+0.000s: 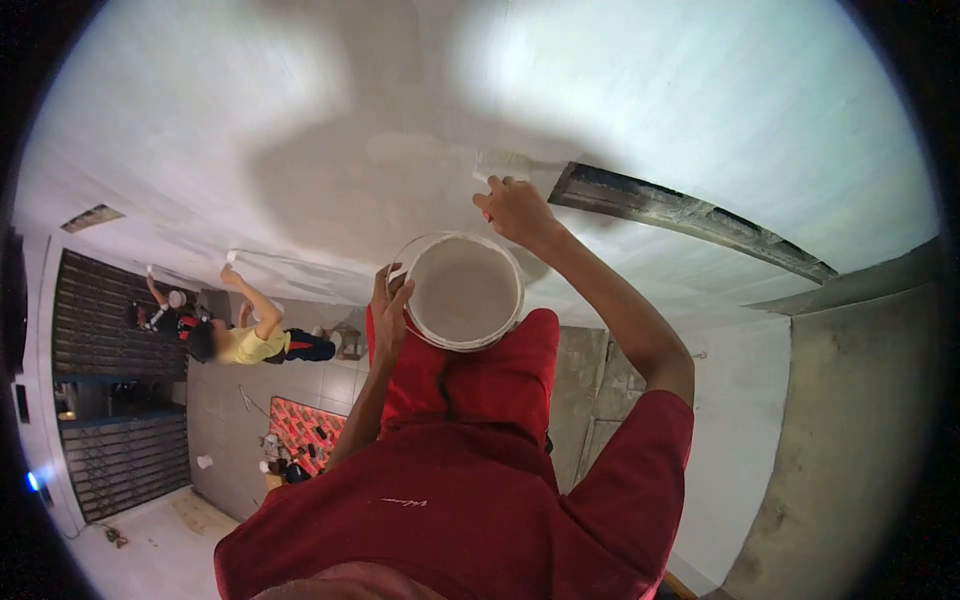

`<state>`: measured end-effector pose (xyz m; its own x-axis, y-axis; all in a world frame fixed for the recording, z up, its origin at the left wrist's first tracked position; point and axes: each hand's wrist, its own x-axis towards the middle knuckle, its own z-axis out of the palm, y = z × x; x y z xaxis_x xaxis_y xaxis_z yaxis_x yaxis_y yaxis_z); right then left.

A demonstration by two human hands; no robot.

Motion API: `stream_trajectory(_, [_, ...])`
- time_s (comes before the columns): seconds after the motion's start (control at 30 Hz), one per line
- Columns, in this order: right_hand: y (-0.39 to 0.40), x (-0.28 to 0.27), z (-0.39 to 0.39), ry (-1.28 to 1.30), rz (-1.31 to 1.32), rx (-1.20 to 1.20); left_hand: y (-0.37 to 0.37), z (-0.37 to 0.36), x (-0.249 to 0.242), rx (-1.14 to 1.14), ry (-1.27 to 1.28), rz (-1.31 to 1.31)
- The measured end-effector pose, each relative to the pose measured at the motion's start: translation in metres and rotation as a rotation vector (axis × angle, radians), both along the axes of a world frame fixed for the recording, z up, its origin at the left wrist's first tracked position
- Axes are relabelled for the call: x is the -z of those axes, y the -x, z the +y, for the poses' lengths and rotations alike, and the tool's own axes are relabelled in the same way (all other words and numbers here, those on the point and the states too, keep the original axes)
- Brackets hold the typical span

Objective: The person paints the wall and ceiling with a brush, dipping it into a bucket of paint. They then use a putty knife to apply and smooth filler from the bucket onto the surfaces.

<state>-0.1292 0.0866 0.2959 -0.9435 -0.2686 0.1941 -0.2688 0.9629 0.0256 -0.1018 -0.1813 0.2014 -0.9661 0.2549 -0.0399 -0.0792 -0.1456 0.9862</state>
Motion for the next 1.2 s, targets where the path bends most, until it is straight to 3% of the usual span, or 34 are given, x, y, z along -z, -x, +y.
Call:
stream_trajectory(0.03, [0.003,0.002,0.003,0.04,-0.072,0.013,0.0,-0.001,0.001,0.007,-0.008,-0.006])
stream_trajectory(0.13, [0.013,-0.021,0.011,0.049,0.079,0.005,-0.003,-0.002,-0.01,-0.008,0.025,-0.004])
stream_trajectory(0.33, [-0.01,-0.138,-0.008,0.047,0.516,0.072,0.0,-0.001,0.004,-0.025,-0.003,0.025])
stream_trajectory(0.43, [-0.03,-0.181,-0.023,-0.086,0.675,0.131,0.001,-0.001,0.003,-0.013,0.001,0.01])
stream_trajectory(0.53, [-0.02,-0.171,-0.026,-0.182,0.823,0.062,0.002,-0.002,0.005,-0.016,-0.011,-0.003])
stream_trajectory(0.7, [0.008,-0.06,-0.028,-0.332,0.561,-0.032,0.003,-0.001,0.005,-0.016,-0.006,0.008])
stream_trajectory(0.77, [0.014,-0.017,-0.026,-0.216,0.442,-0.11,0.002,-0.001,0.007,-0.02,0.003,0.007])
stream_trajectory(0.87, [0.018,-0.014,-0.026,0.071,0.09,-0.143,0.003,0.0,0.005,-0.023,0.018,0.018])
stream_trajectory(0.97, [0.025,-0.042,-0.024,0.117,-0.035,-0.083,0.001,-0.002,0.005,-0.019,-0.011,0.035])
stream_trajectory(1.07, [0.037,-0.084,-0.007,0.148,0.173,-0.142,-0.001,-0.005,-0.001,0.015,-0.008,0.038])
stream_trajectory(1.13, [0.024,-0.157,-0.005,0.268,0.239,-0.091,0.001,-0.004,0.001,0.012,-0.031,0.025])
stream_trajectory(1.2, [0.012,-0.211,-0.005,0.203,0.395,-0.12,0.0,-0.003,0.002,-0.007,-0.012,0.036])
